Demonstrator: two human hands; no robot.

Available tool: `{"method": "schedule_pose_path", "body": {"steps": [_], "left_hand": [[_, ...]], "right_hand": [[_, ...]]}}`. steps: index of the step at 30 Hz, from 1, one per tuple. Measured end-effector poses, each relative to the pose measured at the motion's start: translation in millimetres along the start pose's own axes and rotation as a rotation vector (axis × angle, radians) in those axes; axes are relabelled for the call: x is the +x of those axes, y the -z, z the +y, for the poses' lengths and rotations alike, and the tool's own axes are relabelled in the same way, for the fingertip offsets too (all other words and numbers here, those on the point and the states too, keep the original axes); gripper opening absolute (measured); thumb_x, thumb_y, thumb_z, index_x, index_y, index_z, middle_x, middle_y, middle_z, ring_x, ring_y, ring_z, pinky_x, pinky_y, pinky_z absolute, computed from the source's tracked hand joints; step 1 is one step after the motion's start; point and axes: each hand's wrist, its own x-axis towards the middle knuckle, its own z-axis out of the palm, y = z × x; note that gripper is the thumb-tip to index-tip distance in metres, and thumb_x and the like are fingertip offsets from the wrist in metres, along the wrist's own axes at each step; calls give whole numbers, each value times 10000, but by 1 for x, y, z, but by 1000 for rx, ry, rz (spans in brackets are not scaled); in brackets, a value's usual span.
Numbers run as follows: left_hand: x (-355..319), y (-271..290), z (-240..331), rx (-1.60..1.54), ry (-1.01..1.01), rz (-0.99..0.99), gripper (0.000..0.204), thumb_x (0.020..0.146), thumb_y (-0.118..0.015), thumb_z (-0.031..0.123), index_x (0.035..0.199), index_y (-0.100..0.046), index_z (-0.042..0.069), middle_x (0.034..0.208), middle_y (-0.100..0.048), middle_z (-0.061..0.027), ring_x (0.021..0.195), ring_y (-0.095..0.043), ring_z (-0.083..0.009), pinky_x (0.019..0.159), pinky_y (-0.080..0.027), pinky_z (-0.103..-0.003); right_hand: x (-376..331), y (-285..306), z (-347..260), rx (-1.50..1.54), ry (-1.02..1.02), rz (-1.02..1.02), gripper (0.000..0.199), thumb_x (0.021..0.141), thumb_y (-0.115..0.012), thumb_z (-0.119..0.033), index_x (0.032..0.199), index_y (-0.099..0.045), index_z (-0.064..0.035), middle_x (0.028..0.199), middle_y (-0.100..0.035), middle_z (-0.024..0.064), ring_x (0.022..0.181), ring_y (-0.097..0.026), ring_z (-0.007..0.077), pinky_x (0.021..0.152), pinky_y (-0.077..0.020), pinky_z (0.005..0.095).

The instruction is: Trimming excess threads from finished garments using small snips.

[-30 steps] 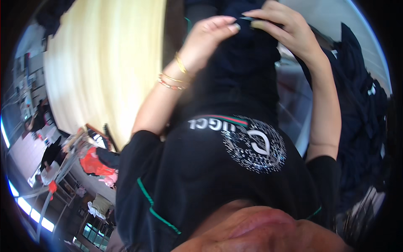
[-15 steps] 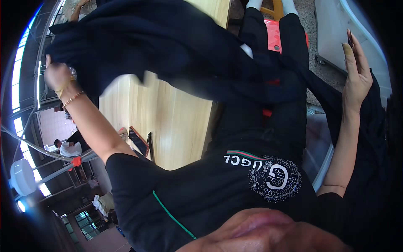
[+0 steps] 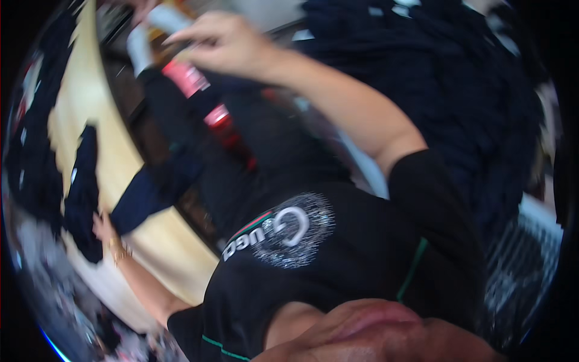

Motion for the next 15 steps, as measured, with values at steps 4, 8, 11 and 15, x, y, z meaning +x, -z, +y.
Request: {"method": "schedule_pose_path", "body": {"steps": [4, 8, 11, 15], "left_hand": [[77, -48, 17, 625, -178, -137, 587, 1119, -291, 229, 1583, -160, 563, 1614, -386, -192, 1341, -487, -474, 1082, -448, -554], [130, -9, 28, -9, 400, -321, 850, 869, -504, 718, 1525, -477, 177, 1605, -406, -202, 1404, -444, -462, 1148, -381, -530], [165, 18, 113, 276, 205, -333, 842, 861, -521, 687, 1474, -557, 110, 1522, -507, -212, 1389, -474, -432, 1141, -386, -534], [141, 57, 255, -135, -490, 282, 641, 940, -687, 388, 1427, -554, -6, 1452, -545, -264, 1343, -507, -426, 1133, -405, -475]], "right_hand": [[-24, 20, 0, 5, -119, 75, 324, 803, -866, -220, 1105, -800, -123, 837, -661, 57, 716, -661, 144, 674, -537, 294], [-9, 48, -33, -43, -124, 21, 332, 803, -859, -232, 1105, -794, -108, 828, -652, 64, 723, -656, 156, 676, -528, 291], [-8, 87, -39, -215, -71, -4, 335, 816, -847, -255, 1111, -789, -108, 840, -650, 66, 783, -663, 189, 722, -533, 320], [-15, 184, -40, -480, -95, 79, 440, 823, -822, -419, 1155, -769, -135, 991, -726, 108, 862, -704, 255, 781, -566, 366]]}}
